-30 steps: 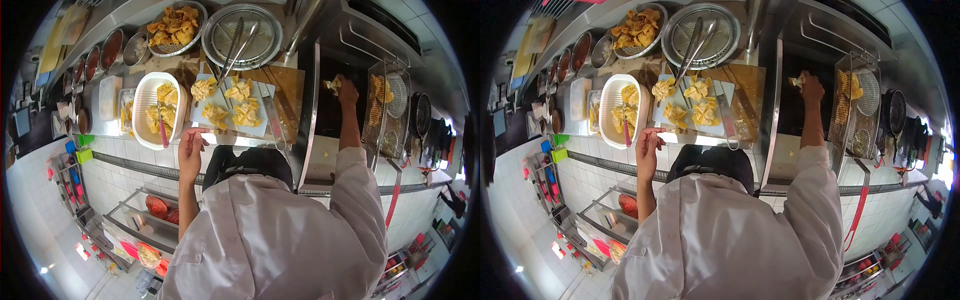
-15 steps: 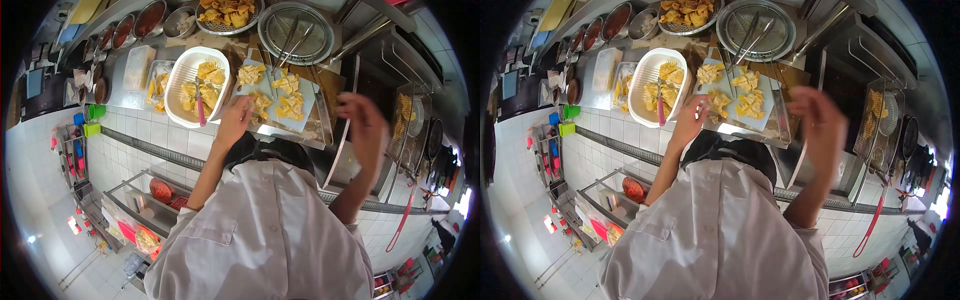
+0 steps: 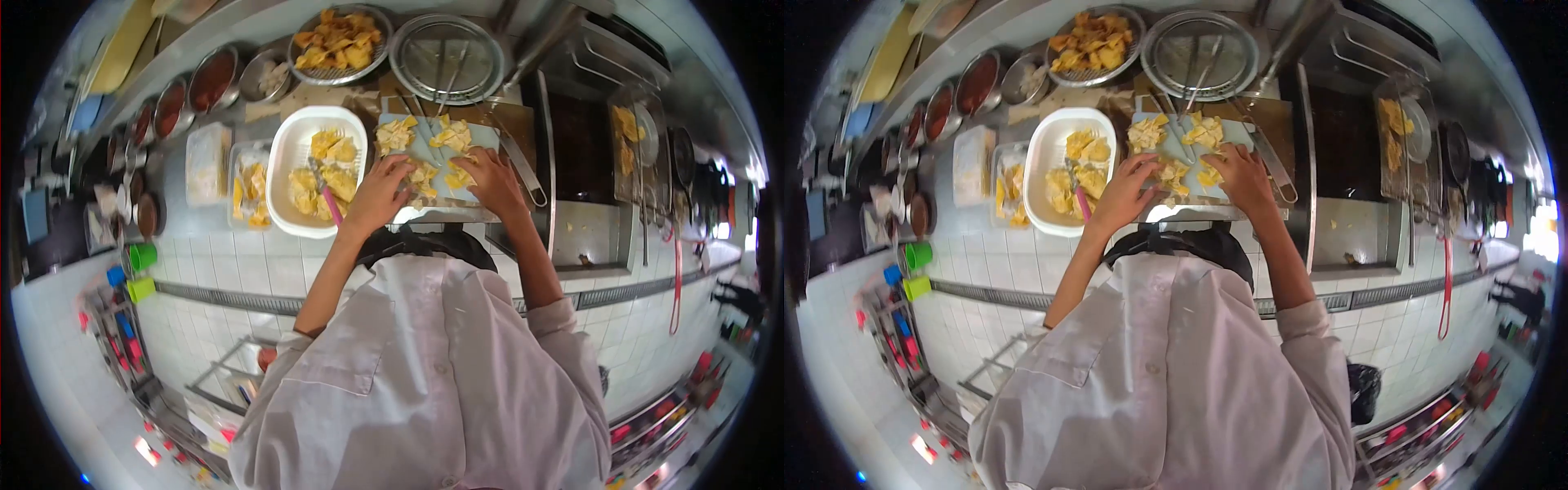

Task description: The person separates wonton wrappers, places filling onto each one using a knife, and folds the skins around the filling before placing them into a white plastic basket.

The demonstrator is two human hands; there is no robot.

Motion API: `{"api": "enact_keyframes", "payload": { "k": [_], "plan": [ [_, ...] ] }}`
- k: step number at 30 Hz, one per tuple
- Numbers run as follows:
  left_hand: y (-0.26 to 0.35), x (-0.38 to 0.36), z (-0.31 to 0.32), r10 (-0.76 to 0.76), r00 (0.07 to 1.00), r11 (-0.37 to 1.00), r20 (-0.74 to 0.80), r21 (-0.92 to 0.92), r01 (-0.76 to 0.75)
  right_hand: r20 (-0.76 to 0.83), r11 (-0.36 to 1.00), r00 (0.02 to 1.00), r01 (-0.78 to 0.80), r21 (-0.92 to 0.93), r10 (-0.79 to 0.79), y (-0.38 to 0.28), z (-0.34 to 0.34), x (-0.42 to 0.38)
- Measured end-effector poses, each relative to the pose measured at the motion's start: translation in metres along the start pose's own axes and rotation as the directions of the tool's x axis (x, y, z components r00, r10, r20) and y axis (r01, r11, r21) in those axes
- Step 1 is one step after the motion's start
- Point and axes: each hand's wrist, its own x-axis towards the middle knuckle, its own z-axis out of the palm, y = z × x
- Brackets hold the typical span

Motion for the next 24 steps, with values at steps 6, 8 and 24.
{"api": "enact_keyframes", "payload": {
  "k": [6,8,24],
  "plan": [
    [-0.019,-0.007,0.004,0.077,0.995,0.997,0.057,-0.035,-0.075,-0.184,0.982,0.97,0.139,-0.127,-0.161,0.019,0.017,-0.001],
    [-0.018,-0.008,0.002,0.103,0.992,0.995,0.08,-0.022,-0.101,-0.156,0.973,0.967,0.182,-0.143,-0.204,0.021,0.016,-0.002],
    [0.024,0.006,0.017,0.049,0.994,0.99,0.096,-0.135,-0.036,-0.034,0.75,0.933,-0.265,0.606,0.357,0.045,-0.036,-0.088]
  ]
}}
